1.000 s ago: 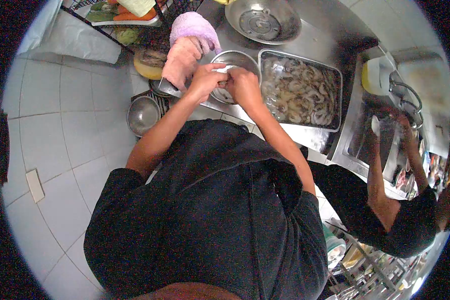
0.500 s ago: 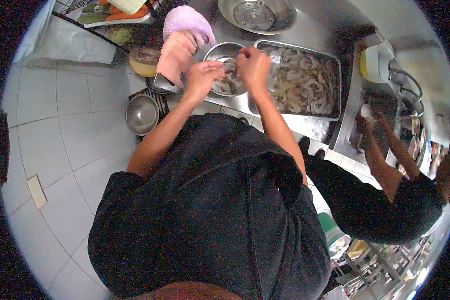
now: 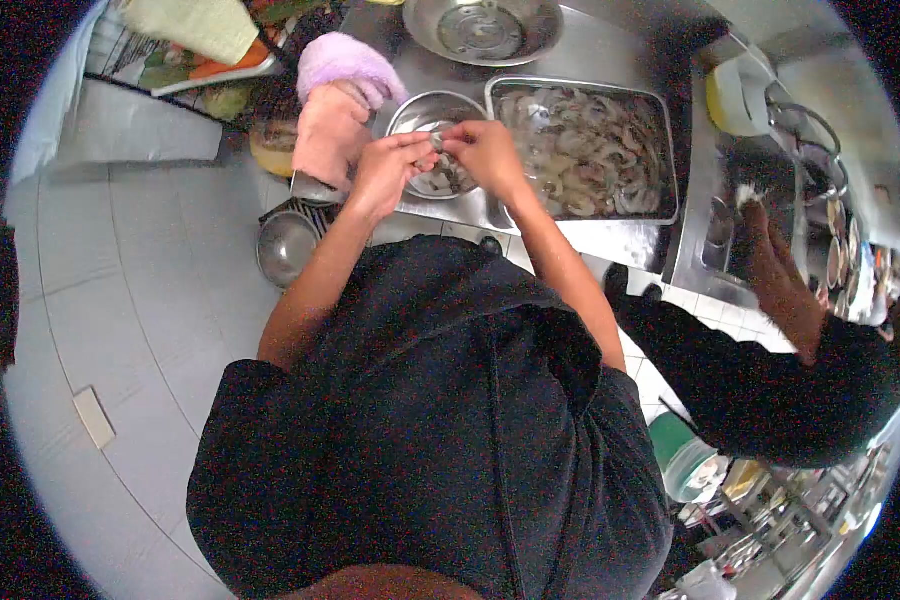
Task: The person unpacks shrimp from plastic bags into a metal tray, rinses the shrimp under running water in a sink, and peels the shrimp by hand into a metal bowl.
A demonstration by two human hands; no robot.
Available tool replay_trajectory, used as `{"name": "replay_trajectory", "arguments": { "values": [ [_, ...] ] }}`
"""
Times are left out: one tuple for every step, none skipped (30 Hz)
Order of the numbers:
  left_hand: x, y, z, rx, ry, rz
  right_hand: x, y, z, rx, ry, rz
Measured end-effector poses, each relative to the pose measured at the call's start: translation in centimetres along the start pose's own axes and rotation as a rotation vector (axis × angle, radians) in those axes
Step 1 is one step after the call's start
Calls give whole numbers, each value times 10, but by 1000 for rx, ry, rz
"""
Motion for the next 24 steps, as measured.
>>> {"name": "replay_trajectory", "arguments": {
  "values": [
    [5, 3, -1, 1, -1, -33, -9, 3, 4, 81, 38, 83],
    [11, 7, -1, -1, -2, -64, -19, 14, 7, 0, 116, 136],
    [14, 8, -2, -3, -2, -94, -32, 22, 14, 16, 177, 141],
    [15, 8, -9, -15, -12, -121, -46, 29, 21, 31, 236, 146],
    [20, 12, -17, 1, -12, -106, -60, 37, 28, 44, 290, 154],
    [27, 20, -25, 18, -8, -88, -74, 51, 36, 13, 352, 217],
    [34, 29, -33, 35, -1, -68, -87, 57, 44, 18, 380, 368],
    [43, 42, -45, 103, -15, -53, -97, 66, 52, 29, 397, 494],
    [52, 56, -60, 173, -29, -37, -104, 76, 57, 39, 412, 620],
    [64, 73, -78, 284, -56, -69, -109, 87, 61, 79, 401, 651],
    [75, 89, -90, 394, -80, -100, -112, 99, 64, 118, 388, 683],
    [88, 105, -91, 400, -91, -152, -114, 108, 65, 154, 375, 714],
    [102, 122, -90, 407, -104, -206, -114, 110, 66, 88, 400, 734],
    [110, 129, -91, 415, -115, -259, -114, 109, 66, 20, 424, 753],
    [112, 126, -94, 437, -94, -347, -117, 109, 64, -50, 449, 770],
    [112, 116, -98, 455, -76, -440, -118, 101, 59, -73, 422, 808],
    [114, 107, -98, 468, -62, -536, -119, 88, 52, -91, 397, 843],
    [112, 92, -94, 402, -70, -480, -118, 82, 44, -107, 375, 877],
    [110, 77, -92, 355, -84, -477, -117, 83, 34, -133, 381, 912],
    [110, 65, -84, 356, -86, -523, -118, 85, 20, -162, 386, 951],
    [109, 55, -76, 359, -84, -566, -119, 86, 6, -195, 388, 992],
    [108, 46, -66, 328, -82, -561, -119, 88, -7, -181, 362, 1058],
    [107, 39, -57, 300, -76, -555, -117, 91, -21, -172, 334, 1125],
    [103, 33, -53, 272, -66, -549, -114, 94, -32, -167, 303, 1190]
  ]
}}
Point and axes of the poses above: each hand's wrist, its own z-axis away from the middle knuckle, its own x-axis out of the palm, y = z × x, the point moved 4 cm from there along -z, towards the middle knuckle, and after that the axes turned 2 degrees about -y, right-handed, at the moved point
